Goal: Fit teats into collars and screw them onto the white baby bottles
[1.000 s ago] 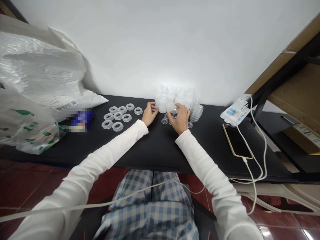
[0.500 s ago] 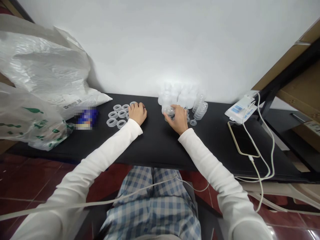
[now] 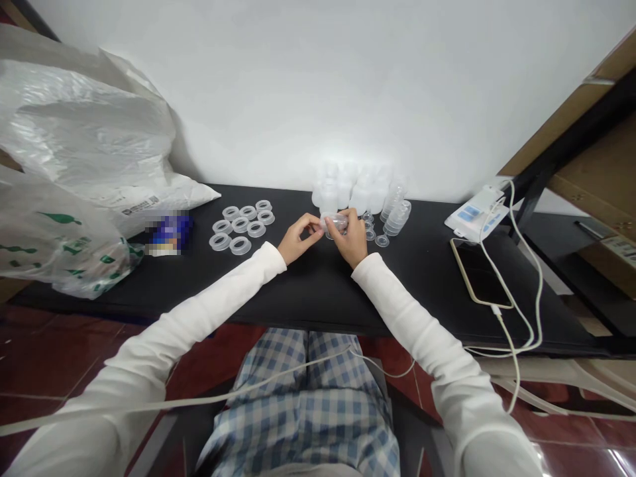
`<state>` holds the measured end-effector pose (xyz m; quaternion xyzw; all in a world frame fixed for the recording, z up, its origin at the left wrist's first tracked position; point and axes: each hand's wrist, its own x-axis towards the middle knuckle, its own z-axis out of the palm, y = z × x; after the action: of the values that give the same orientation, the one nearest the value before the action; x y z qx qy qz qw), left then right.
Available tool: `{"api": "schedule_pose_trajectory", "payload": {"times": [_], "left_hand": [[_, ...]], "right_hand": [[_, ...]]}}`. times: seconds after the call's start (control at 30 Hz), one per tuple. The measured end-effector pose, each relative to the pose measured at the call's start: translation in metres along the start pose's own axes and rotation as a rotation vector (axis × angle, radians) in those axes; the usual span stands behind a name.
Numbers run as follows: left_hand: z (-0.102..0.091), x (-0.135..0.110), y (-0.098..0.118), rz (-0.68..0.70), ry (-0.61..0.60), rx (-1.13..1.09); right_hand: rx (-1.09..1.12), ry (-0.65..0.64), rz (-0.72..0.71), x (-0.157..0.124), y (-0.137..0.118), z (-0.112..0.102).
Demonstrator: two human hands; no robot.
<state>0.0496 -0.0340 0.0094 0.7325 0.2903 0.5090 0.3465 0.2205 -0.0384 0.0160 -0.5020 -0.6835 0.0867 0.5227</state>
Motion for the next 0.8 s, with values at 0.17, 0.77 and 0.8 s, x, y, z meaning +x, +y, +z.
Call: {"api": "schedule_pose_trajectory", "payload": {"times": [0.17, 0.77, 0.8], "left_hand": [[-0.002, 0.005, -0.003, -0.132, -0.012, -0.157], [-0.002, 0.009, 0.001, -0.126, 0.224, -0.313], [-0.003, 0.009, 0.001, -0.139, 0.235, -0.306]], "right_hand": [[0.071, 0.011, 0.131, 0.0, -0.008, 0.0], [-0.255, -0.05, -0.267, -0.001, -0.009, 0.005], [-0.276, -0.075, -0.311, 0.0, -0.007, 0.005]]}}
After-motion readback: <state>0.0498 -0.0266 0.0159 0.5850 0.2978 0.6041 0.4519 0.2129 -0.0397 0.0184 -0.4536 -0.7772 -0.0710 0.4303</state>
